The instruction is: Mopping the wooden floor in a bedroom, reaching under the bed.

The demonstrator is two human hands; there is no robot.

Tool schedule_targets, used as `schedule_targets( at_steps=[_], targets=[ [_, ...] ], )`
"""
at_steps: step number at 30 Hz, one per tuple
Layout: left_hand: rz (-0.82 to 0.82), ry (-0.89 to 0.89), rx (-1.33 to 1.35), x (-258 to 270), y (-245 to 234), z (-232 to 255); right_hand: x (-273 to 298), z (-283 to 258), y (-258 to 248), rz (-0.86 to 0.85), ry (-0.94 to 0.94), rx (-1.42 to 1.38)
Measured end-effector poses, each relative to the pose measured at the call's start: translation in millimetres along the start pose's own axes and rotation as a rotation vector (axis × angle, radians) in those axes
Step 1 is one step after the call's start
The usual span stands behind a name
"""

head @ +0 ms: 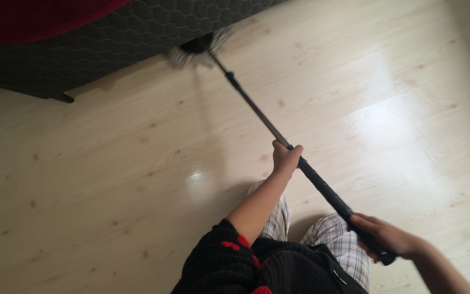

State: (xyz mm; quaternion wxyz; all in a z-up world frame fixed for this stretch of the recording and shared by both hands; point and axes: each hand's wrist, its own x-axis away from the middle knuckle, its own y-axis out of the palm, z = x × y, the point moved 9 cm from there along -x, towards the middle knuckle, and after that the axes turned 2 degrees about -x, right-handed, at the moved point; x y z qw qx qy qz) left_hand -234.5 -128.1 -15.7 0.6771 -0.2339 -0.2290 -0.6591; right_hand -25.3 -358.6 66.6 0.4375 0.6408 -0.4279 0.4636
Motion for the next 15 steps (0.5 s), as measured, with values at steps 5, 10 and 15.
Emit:
schedule_targets(
  at_steps=[5,10,15],
  targets=[
    [-0.016,-0.086,0.665,-106.2,-61.5,-56.8,13.6,19.6,-97.3,0.158,0.063,0.315],
    [-0.139,-0.158,0.66,-171.7,-18.2,-121.0,-74.9,105.3,-219.2,0.629,0.22,1.302],
    [-0.089,-0.184,0.628,22.0,28.2,-33.5,-77.3,208.5,-442.1,1.465,-0.476,1.026]
  ],
)
